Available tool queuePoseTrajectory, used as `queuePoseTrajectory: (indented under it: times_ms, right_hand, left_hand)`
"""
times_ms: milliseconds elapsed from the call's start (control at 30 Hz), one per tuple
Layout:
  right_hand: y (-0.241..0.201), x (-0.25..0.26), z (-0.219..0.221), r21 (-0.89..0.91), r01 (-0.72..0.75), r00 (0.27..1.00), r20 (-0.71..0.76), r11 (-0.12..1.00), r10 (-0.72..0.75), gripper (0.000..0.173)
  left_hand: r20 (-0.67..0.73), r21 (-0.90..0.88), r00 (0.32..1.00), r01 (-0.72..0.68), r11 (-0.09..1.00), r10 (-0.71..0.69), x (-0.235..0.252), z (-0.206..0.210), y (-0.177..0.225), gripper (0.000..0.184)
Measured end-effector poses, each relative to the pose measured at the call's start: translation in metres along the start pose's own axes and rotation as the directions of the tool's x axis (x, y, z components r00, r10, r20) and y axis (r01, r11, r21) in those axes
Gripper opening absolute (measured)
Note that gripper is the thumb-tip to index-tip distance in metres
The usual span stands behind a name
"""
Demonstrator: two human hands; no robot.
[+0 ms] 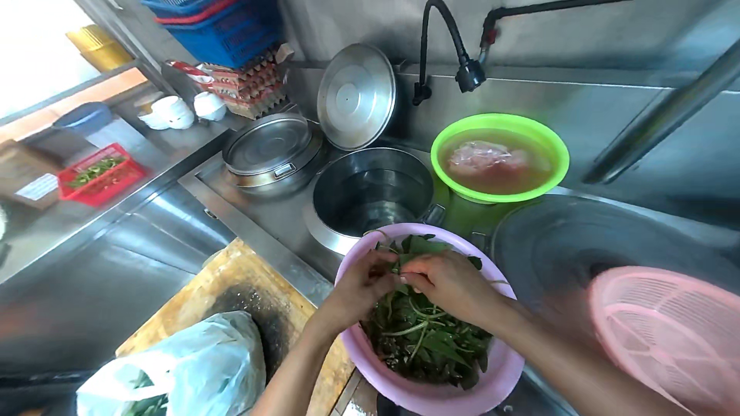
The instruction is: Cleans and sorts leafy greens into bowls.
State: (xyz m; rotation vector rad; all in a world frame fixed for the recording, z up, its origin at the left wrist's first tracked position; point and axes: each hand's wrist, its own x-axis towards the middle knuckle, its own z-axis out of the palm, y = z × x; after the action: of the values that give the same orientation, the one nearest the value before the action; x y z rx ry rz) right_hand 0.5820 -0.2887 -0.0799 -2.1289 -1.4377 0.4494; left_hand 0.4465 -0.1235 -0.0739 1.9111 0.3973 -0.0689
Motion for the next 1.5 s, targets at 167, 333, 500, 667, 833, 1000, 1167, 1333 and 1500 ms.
queuePoseTrajectory:
  times_ms: [167, 333, 500, 667, 833, 1000, 1167, 1333, 1500]
  right_hand:
    - [-0.002, -0.002, 0.009, -0.356, 0.149, 0.968, -0.136, 0.923, -0.209, 0.018]
    - [-0.001, -0.007, 0.02, 0.025, -0.03, 0.956, -0.292, 0.999, 0.036, 0.022]
    - [-0.013, -0.024, 0.03, 0.507, -0.049, 0.797, -0.5, 0.861, 0.34, 0.019]
    - [0.026, -0.023, 0.054, 0.027, -0.271, 0.905, -0.334, 0.962, 0.264, 0.035]
    - [0.039, -0.016, 0.06, -0.284, -0.137, 0.989, -0.087, 0.949, 0.116, 0.032]
    - [-0.002, 0.006, 0.075, -0.32, -0.325, 0.743, 0.496, 0.89, 0.45, 0.133]
    - [-0.001, 0.026, 0.08, -0.459, -0.352, 0.712, 0.435, 0.816, 0.551, 0.083]
    - [-0.023, 0.016, 0.052, -0.546, -0.308, 0.708, 0.415, 0.779, 0.571, 0.074]
    - [-0.028, 0.024, -0.002, -0.305, -0.244, 0.69, 0.613, 0.921, 0.386, 0.053]
  left_hand:
    - [-0.042, 0.357, 0.997, -0.048, 0.933, 0.068, 0.001, 0.011, 0.002, 0.028]
    - [-0.134, 0.3, 0.973, -0.143, 0.943, 0.19, 0.003, 0.016, -0.002, 0.025]
    - [-0.414, -0.466, 0.91, -0.201, 0.861, -0.012, 0.006, -0.018, -0.039, 0.019]
    - [-0.722, -0.571, 0.655, -0.378, 0.729, -0.226, -0.037, -0.089, -0.082, 0.028]
    - [-0.76, -0.502, 0.518, -0.082, 0.861, -0.394, -0.085, -0.115, -0.179, 0.029]
    - [-0.489, -0.031, 0.7, 0.583, 0.812, -0.521, -0.09, -0.107, -0.23, 0.054]
    - [-0.405, 0.191, 0.778, 0.586, 0.788, -0.48, -0.078, -0.093, -0.226, 0.068]
    - [-0.514, 0.114, 0.753, 0.534, 0.838, -0.411, -0.105, -0.098, -0.223, 0.051]
    - [-0.717, 0.175, 0.692, 0.3, 0.938, -0.087, -0.116, -0.073, -0.197, 0.035]
